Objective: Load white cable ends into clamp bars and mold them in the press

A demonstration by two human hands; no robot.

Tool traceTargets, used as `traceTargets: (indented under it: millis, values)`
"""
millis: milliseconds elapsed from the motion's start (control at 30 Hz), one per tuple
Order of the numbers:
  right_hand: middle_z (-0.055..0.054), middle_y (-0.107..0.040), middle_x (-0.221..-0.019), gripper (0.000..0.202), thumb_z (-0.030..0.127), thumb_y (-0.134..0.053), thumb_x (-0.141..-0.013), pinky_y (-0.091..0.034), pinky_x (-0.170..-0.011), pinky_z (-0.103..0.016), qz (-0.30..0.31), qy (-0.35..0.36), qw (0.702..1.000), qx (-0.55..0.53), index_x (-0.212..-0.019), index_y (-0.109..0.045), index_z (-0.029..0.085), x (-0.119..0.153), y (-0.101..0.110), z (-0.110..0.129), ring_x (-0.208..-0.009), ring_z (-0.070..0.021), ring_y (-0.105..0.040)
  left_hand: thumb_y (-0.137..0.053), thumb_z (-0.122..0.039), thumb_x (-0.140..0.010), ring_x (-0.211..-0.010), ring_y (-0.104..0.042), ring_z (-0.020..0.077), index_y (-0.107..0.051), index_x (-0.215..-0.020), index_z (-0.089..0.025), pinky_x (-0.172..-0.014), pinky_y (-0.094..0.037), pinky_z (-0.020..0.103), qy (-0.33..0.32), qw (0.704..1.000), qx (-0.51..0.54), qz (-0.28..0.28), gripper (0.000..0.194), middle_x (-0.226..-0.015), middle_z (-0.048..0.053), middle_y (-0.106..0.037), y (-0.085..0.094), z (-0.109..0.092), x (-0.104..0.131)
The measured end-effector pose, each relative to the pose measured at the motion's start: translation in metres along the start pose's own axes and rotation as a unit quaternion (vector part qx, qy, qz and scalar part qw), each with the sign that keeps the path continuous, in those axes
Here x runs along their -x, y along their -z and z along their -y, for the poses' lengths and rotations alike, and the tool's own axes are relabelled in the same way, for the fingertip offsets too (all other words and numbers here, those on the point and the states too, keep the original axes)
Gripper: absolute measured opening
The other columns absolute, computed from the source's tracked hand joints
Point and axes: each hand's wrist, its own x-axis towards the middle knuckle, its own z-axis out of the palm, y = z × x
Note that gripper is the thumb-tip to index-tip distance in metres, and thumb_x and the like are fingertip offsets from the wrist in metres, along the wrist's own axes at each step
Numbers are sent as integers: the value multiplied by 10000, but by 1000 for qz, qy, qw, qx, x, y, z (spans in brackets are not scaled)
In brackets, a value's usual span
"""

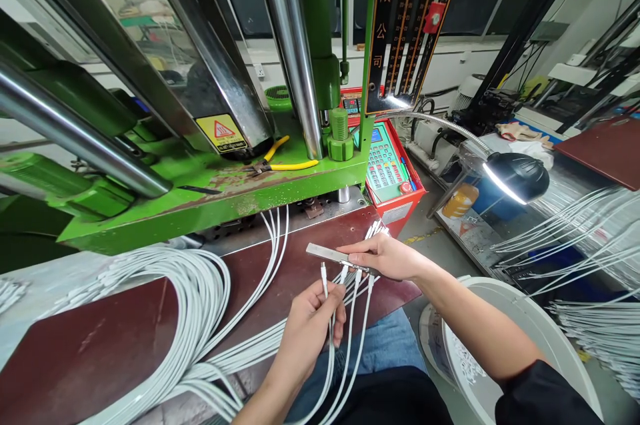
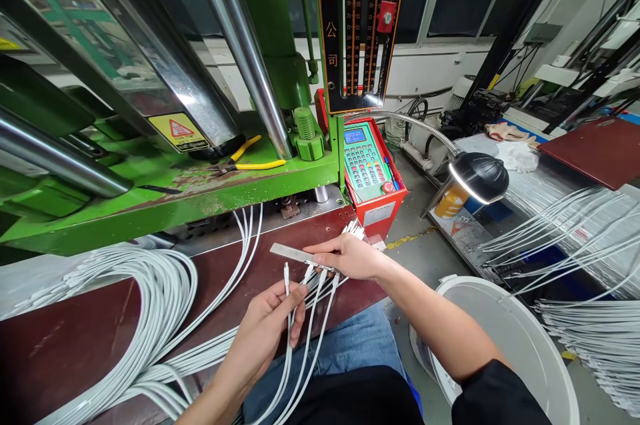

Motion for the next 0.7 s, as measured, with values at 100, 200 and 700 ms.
traceTargets:
  millis: [100, 200, 700]
  values:
    - [-69, -704, -920, 460, 413, -528, -851, -482, -743, -302, 10, 1, 1000, -2, -1188, -621, 113, 0, 5, -2, -771, -175, -611, -590, -423, -802, -488, -549, 113, -563, -795, -154, -478, -459, 239, 7, 1000, 9, 8, 271, -636, 6, -603, 5, -1, 0]
    - [-53, -704, -858, 452, 417, -541, -846, -484, -740, -295, 4, -4, 1000, -4, -1176, -629, 121, 0, 8, -5, -752, -163, -609, -570, -420, -818, -569, -587, 128, -581, -802, -154, -550, -463, 244, -12, 999, -26, -17, 266, -680, 16, -617, 12, 0, 2]
    - [-44, -706, -853, 451, 432, -524, -860, -484, -713, -267, 23, 8, 1000, -2, -1192, -620, 142, 0, 5, -4, -758, -159, -617, -583, -397, -806, -407, -387, 49, -527, -640, -157, -421, -299, 186, -47, 993, -100, -48, 298, -537, -44, -499, 20, -2, 0]
